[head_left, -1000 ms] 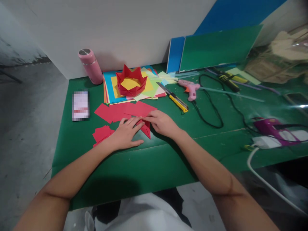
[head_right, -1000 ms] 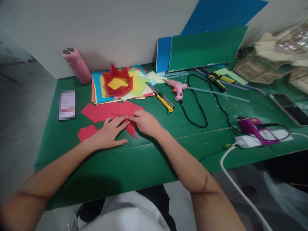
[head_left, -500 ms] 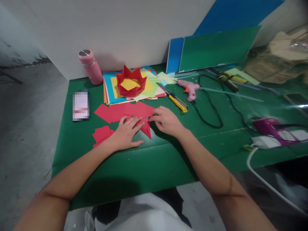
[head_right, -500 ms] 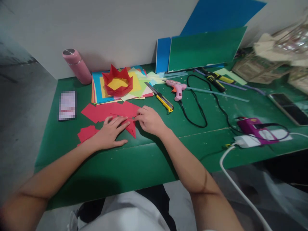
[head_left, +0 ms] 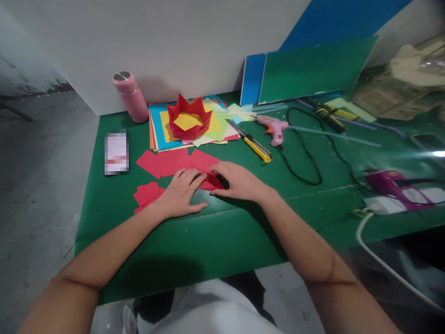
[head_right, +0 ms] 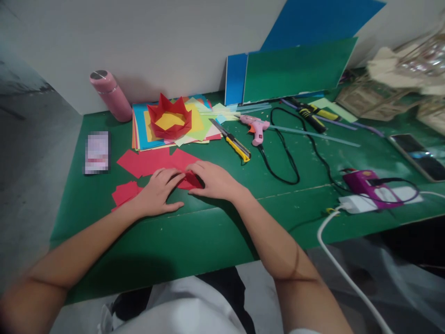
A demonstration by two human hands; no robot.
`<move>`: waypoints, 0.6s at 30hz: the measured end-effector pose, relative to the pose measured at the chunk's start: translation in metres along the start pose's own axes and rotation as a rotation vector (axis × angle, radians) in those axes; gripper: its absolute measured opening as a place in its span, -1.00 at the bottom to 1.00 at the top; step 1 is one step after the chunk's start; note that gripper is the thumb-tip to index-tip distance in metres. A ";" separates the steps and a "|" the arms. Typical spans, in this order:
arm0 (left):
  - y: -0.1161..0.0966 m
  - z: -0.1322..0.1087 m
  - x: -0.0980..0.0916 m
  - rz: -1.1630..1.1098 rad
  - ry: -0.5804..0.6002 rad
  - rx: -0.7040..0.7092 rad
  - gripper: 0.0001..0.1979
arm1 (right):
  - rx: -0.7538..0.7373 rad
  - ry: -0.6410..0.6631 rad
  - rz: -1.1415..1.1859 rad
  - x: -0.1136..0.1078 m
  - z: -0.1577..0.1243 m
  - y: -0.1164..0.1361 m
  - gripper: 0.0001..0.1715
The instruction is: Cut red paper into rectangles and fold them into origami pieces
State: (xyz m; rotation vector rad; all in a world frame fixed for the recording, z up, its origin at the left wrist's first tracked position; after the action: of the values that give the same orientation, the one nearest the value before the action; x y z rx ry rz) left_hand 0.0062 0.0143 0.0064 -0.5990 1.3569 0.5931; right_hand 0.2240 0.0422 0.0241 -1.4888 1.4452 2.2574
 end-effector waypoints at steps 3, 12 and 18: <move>0.001 0.000 0.002 -0.033 -0.003 -0.005 -0.25 | 0.008 -0.003 0.008 -0.001 -0.001 -0.001 -0.55; 0.003 -0.002 0.005 -0.034 -0.057 -0.036 -0.27 | -0.082 -0.070 0.048 -0.004 0.000 -0.009 -0.62; 0.003 -0.001 0.003 -0.011 -0.095 -0.020 -0.43 | -0.195 -0.122 -0.092 -0.001 0.003 -0.016 -0.80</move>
State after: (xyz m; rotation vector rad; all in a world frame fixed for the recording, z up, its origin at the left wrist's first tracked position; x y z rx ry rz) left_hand 0.0038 0.0156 0.0030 -0.5872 1.2594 0.6192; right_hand 0.2309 0.0531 0.0149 -1.4049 1.1294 2.4434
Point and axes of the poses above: each hand's wrist, its own z-axis towards the middle knuckle, its own x-axis out of the palm, y = z × x, the point moved 1 cm from there along z, towards the middle knuckle, and after that the axes turned 15 degrees about z, right-handed, at the moved point
